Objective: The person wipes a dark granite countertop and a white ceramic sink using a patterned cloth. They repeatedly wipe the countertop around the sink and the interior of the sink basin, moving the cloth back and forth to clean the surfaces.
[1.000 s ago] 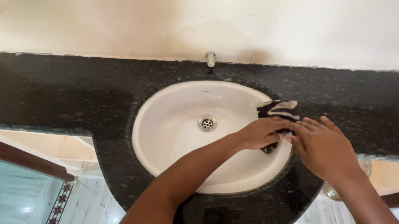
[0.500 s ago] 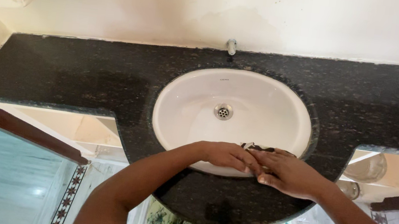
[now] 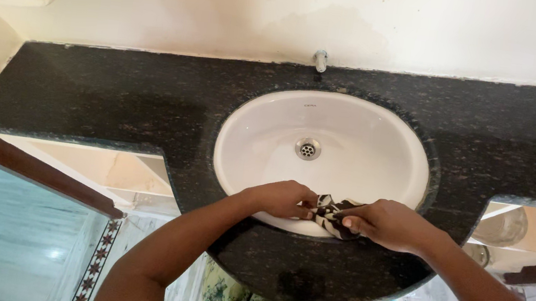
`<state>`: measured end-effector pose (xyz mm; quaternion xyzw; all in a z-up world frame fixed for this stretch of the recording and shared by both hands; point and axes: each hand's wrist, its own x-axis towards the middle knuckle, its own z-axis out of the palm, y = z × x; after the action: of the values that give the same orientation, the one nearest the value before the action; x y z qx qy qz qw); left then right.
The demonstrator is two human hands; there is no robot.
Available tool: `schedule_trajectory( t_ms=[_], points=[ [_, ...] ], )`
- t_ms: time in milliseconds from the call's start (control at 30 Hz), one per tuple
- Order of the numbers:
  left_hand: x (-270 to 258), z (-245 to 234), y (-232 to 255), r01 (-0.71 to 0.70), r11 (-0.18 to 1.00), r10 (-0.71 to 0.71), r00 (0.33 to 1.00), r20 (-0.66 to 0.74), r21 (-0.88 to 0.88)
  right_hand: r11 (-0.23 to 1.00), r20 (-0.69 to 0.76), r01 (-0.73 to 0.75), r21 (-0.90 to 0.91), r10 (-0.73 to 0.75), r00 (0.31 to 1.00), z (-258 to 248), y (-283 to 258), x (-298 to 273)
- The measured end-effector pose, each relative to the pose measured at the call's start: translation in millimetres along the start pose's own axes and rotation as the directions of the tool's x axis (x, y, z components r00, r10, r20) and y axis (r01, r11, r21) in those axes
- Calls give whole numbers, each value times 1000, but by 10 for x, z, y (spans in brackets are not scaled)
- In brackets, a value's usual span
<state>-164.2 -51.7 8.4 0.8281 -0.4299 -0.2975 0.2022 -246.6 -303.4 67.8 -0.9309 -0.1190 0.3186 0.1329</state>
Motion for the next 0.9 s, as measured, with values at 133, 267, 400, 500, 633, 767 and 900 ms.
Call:
schedule_trajectory(
  t_ms=[133,267,400,500,633,767,900],
  points=[
    [-287,-253,-13,106,993,-107,994,14,54,970,-156,243,-29,-245,957,19,-40,128],
    [-702,-738,-67,166,984,-165,986,23,-58,937,-119,349,13,-345,931,66,-354,339],
    [-1194,-1038,-31,363,928,-363,932,-9,87,949,-30,281,146,-279,960,75,-734,537],
    [-1307,-1058,-25,505,810,-504,859,-88,298,753,-154,645,-128,-657,738,107,-821,752],
    [-1290,-1091,-187,480,809,-413,875,-253,339,697,89,690,196,-713,695,270,-923,1107],
    [-964,-1262,-509,303,924,-128,821,-557,233,669,107,674,314,-730,675,412,-943,1354],
    [-554,-1375,-735,289,952,-146,724,-674,105,647,41,649,400,-720,693,477,-980,1638]
  ],
)
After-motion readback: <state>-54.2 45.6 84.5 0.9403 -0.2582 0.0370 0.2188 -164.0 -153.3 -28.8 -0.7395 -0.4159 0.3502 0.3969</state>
